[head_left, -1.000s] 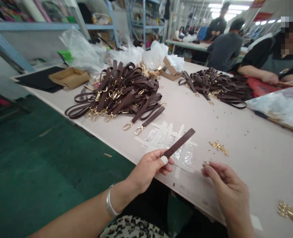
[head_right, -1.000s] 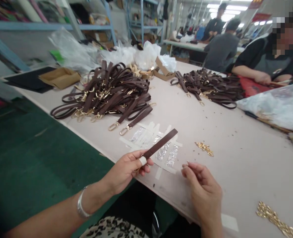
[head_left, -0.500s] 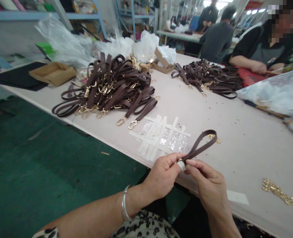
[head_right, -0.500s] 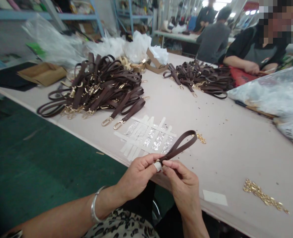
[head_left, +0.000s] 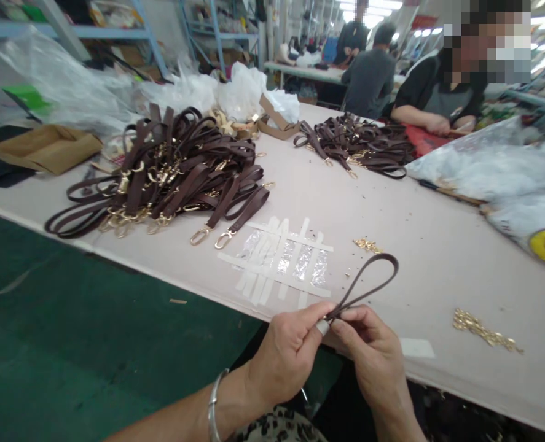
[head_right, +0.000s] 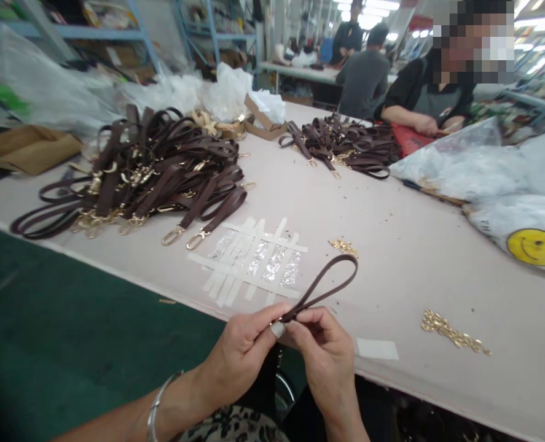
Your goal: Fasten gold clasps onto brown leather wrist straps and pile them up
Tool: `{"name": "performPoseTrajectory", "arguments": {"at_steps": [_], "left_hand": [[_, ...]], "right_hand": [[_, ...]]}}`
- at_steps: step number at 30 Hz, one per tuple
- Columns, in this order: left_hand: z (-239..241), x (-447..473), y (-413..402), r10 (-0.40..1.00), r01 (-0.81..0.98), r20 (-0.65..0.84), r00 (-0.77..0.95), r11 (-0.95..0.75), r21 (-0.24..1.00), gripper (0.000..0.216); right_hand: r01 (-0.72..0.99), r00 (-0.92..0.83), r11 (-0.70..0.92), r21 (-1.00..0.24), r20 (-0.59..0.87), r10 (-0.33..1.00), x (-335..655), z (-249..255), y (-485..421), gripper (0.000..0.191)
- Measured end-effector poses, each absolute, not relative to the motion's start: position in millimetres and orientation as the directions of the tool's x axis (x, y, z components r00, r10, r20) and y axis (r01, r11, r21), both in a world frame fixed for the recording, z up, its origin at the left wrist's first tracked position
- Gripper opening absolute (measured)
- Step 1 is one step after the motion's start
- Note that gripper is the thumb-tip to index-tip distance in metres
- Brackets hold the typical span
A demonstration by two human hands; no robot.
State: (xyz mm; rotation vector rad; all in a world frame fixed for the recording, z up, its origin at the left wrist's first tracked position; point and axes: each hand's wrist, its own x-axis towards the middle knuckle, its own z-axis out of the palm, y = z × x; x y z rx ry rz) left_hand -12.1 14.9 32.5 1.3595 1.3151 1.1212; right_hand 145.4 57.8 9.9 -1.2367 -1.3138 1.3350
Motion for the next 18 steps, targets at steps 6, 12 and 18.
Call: {"name": "performPoseTrajectory", "arguments": {"at_steps": [6, 12, 18], "left_hand": [[23, -8, 20, 0.996, 0.082, -0.08, 0.028, 0.077, 0.994, 0.033], [17, 3, 29, 0.936, -0.277, -0.349, 0.048, 0.348, 0.896, 0.045], [22, -1, 32, 0.888, -0.485, -0.458, -0.029, 0.388, 0.783, 0.038]], "right_hand": [[-0.019, -0.135, -0.117, -0.993, -0.113, 0.984, 139, 11, 54, 0.026], [0.417, -0.106, 0.124, -0.9, 0.087, 0.991, 191, 21, 70, 0.017], [0.944, -0.026, 0.145, -0.297, 0.369, 0.929, 310, 9, 107, 0.026]]}}
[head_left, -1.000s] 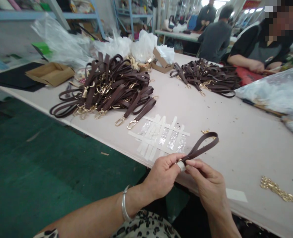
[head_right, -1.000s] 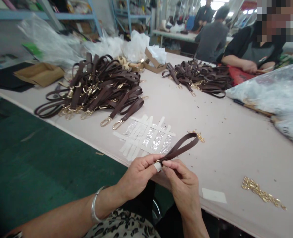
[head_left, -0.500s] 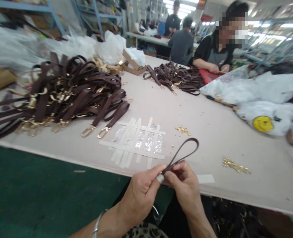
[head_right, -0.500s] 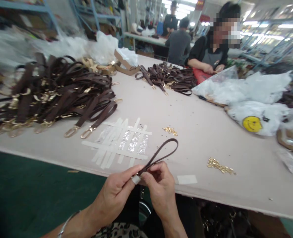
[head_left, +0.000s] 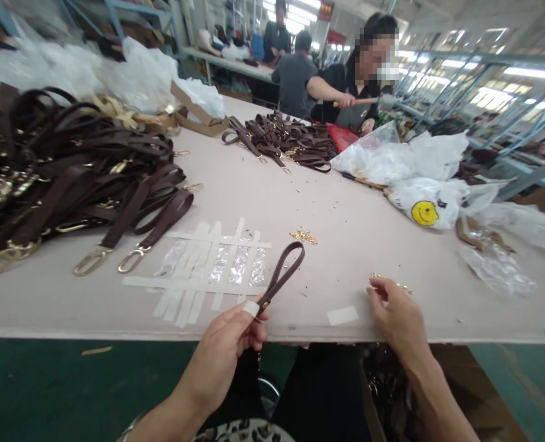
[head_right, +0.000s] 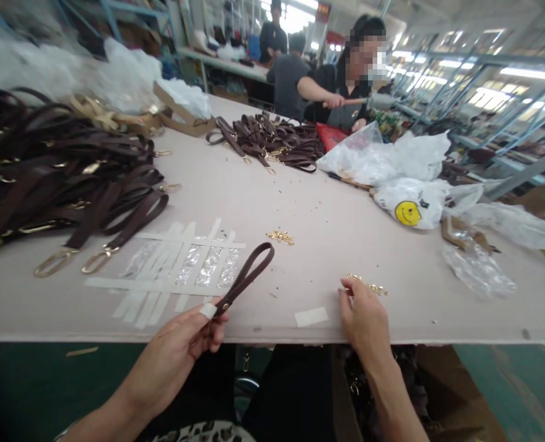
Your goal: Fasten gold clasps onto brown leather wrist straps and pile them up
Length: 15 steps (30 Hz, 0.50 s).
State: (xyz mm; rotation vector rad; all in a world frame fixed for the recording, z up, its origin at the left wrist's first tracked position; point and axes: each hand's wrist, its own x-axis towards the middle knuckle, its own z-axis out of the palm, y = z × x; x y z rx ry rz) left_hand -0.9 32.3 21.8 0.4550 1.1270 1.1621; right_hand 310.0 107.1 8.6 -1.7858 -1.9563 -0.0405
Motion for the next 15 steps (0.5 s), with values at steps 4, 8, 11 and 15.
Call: {"name": "performPoseTrajectory", "arguments": {"at_steps": [4, 8, 11, 15], "left_hand": [[30, -2, 35, 0.856, -0.578, -0.517, -0.013, 0.415, 0.703, 0.038], [37, 2, 40, 0.854, -0.609, -0.52, 0.023, 0.425, 0.67, 0.043], [37, 7, 42, 0.885, -0.565, -0.456, 0.093, 0.424, 0.708, 0.038], [31, 11, 43, 0.891, -0.534, -0.446, 0.082, 0.417, 0.735, 0.03]], "right_hand": [[0.982, -0.129, 0.167, -0.088, 0.331, 0.935, 339, -1, 121, 0.026], [0.972, -0.205, 0.229, -0.053, 0.287, 0.936, 344, -5, 127, 0.027], [0.961, -0.27, 0.274, 0.026, 0.284, 0.92, 352, -9, 133, 0.031], [0.978, -0.205, 0.209, 0.022, 0.311, 0.928, 349, -6, 135, 0.036]]}}
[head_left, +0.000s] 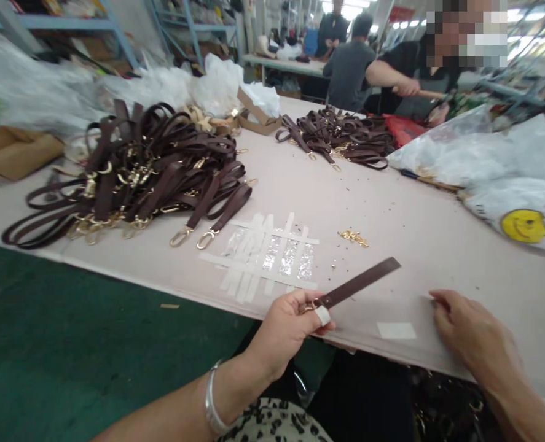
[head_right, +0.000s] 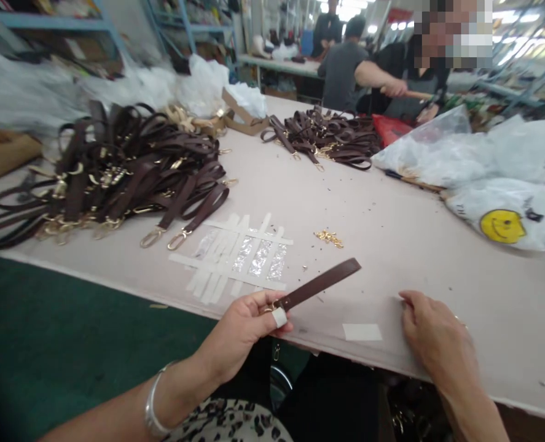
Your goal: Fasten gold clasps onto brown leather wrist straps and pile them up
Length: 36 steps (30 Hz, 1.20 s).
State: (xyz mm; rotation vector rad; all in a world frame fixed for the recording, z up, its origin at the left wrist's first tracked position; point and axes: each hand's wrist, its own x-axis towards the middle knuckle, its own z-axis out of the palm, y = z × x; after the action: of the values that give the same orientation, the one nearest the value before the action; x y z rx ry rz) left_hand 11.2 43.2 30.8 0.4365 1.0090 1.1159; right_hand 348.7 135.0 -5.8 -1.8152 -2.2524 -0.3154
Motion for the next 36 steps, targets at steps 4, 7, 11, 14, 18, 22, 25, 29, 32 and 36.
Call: {"name": "performPoseTrajectory", "arguments": {"at_steps": [4, 7, 11, 14, 18, 22, 25, 29, 32, 36], "left_hand": [[27, 14, 43, 0.909, -0.456, -0.415, 0.034, 0.383, 0.803, 0.018], [26, 14, 42, 0.932, -0.354, -0.36, 0.035, 0.349, 0.868, 0.019], [25, 12, 38, 0.959, -0.282, -0.276, 0.062, 0.282, 0.917, 0.024], [24, 10, 34, 0.972, -0.184, -0.228, 0.051, 0.234, 0.955, 0.028], [23, 9, 29, 0.984, -0.105, -0.172, 0.033, 0.175, 0.979, 0.031], [24, 10, 28, 0.99, -0.072, -0.134, 0.044, 0.137, 0.988, 0.028], [26, 11, 29, 0.992, -0.047, -0.112, 0.055, 0.114, 0.992, 0.028], [27, 13, 30, 0.991, -0.055, -0.116, 0.067, 0.12, 0.991, 0.027], [27, 14, 31, 0.99, -0.057, -0.113, 0.079, 0.118, 0.991, 0.027], [27, 12, 32, 0.994, 0.05, 0.017, 0.11, -0.023, 0.999, 0.028]], "right_hand": [[0.831, -0.001, 0.169, -0.53, 0.303, 0.953, 293, 17, 104, 0.032], [0.584, -0.042, 0.276, -0.763, 0.311, 0.949, 234, 28, 73, 0.025], [0.56, -0.203, 0.408, -0.721, 0.358, 0.911, 186, 26, 59, 0.014], [0.567, -0.23, 0.442, -0.695, 0.381, 0.895, 179, 21, 63, 0.012], [0.536, -0.298, 0.521, -0.664, 0.428, 0.853, 183, 21, 66, 0.005], [0.59, -0.36, 0.604, -0.535, 0.495, 0.791, 183, 27, 61, 0.009], [0.629, -0.38, 0.641, -0.44, 0.546, 0.747, 180, 30, 57, 0.014], [0.672, -0.327, 0.6, -0.433, 0.553, 0.766, 179, 31, 54, 0.01], [0.675, -0.312, 0.567, -0.472, 0.515, 0.799, 179, 30, 55, 0.005], [0.633, -0.29, 0.519, -0.574, 0.446, 0.847, 183, 33, 61, 0.008]]}}
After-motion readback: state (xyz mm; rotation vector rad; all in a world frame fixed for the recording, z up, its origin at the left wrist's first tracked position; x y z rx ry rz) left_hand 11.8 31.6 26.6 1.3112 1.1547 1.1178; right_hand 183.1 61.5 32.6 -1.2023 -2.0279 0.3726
